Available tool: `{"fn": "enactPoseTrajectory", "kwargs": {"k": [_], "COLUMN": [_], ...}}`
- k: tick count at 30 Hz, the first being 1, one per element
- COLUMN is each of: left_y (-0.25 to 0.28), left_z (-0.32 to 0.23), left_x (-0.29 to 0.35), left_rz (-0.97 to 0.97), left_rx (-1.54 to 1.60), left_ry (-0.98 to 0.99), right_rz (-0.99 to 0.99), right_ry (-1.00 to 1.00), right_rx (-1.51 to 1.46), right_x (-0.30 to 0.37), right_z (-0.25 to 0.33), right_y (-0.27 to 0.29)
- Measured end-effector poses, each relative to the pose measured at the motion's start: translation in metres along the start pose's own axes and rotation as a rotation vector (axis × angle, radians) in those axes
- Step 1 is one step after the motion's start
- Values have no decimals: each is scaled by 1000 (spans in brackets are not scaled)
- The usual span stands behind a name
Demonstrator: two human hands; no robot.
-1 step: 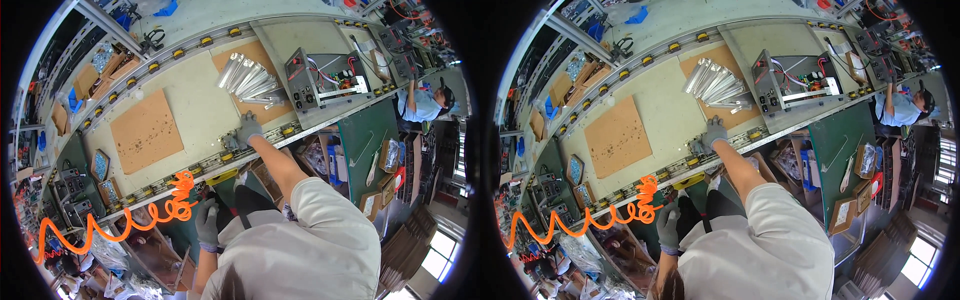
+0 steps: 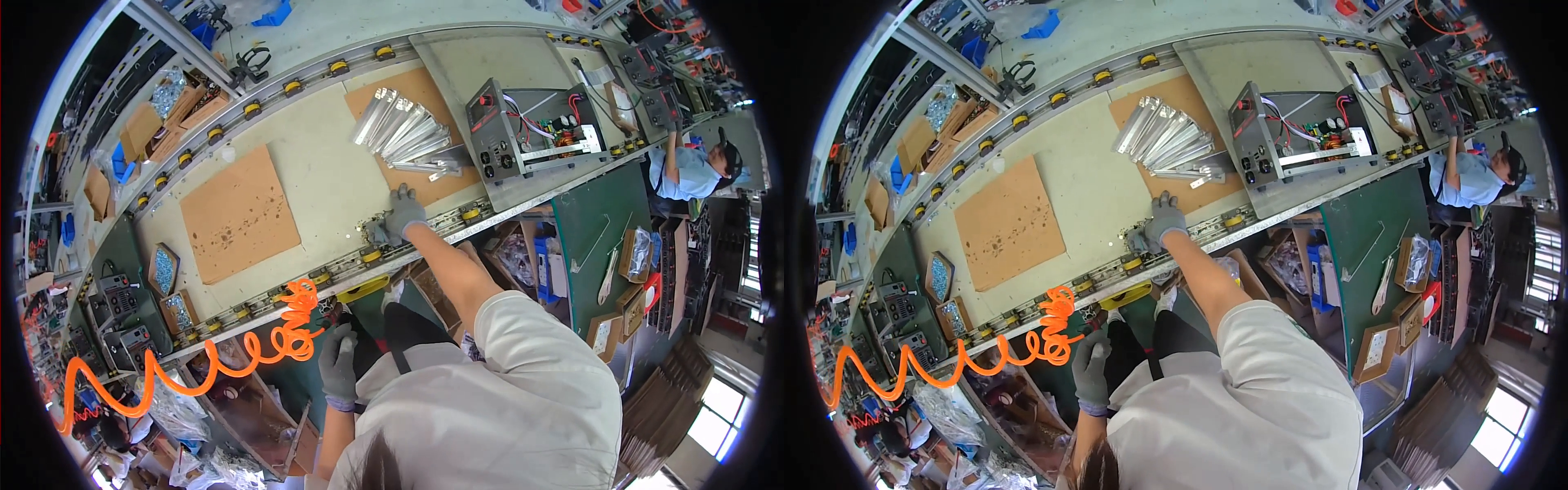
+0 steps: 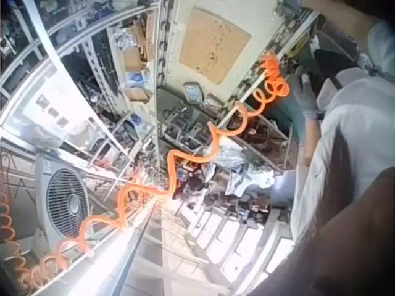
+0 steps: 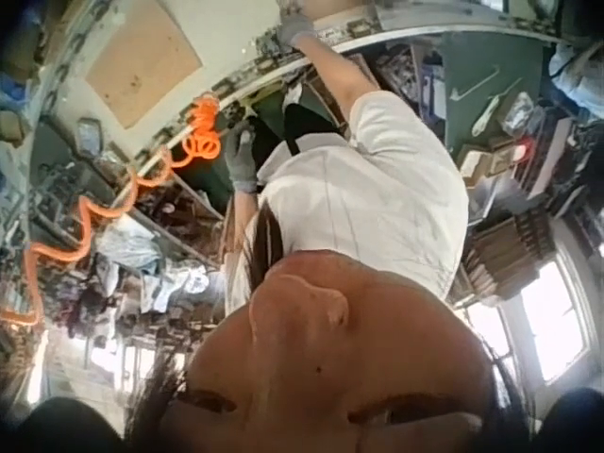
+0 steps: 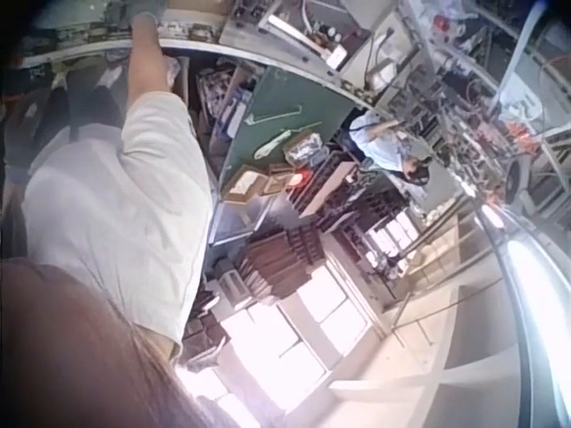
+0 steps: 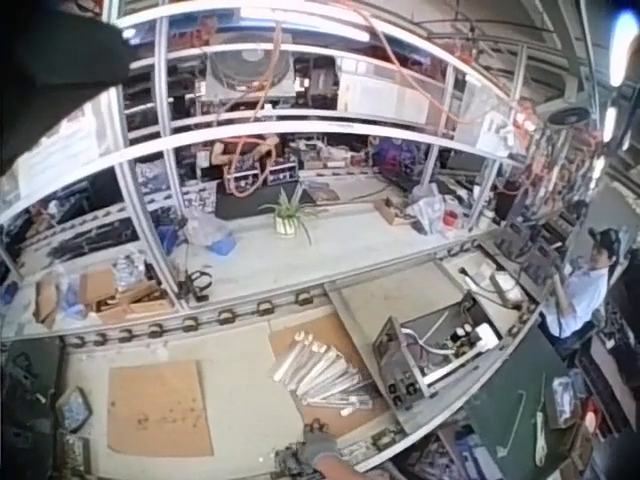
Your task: Preparing metal components and assembling them into an electronic housing unit at a workshop bench.
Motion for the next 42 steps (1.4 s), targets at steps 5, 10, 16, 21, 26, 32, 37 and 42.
{"fn": "enactPoseTrajectory", "kwargs": {"k": [5, 10, 16, 21, 26, 32, 37, 42], "left_y": [4, 2, 7, -8, -7, 11, 9, -67], "left_z": [10, 8, 11, 12, 15, 21, 22, -75], "left_x": [-4, -11, -13, -20, -28, -27, -38, -139], "left_rz": [19, 53, 61, 122, 87, 42, 47, 156], "left_rx": [54, 81, 25, -39, -80, -83, -103, -254], "left_ry": [10, 5, -4, -36, -11, 24, 52, -123], "right_rz": [20, 14, -37, -458, -461, -354, -260, -287], "right_ry": [65, 277, -179, -543, -662, -518, -373, -395], "right_rx": [64, 118, -416, -305, -162, -33, 43, 52], "right_x": [3, 0, 35, 11, -8, -3, -11, -9], "right_z": [13, 4, -12, -89, -91, -102, -103, -117], "right_y": [-24, -27, 21, 55, 65, 71, 71, 84]}}
Point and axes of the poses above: each hand's wrist, its own x-axis away from the middle knuckle, its own y-axis out of the back of the hand, z = x × y, the point moved 10 cm from there along -x, towards the middle knuckle, and after that the axes turned 15 degrees about -x, right-handed, at the moved point
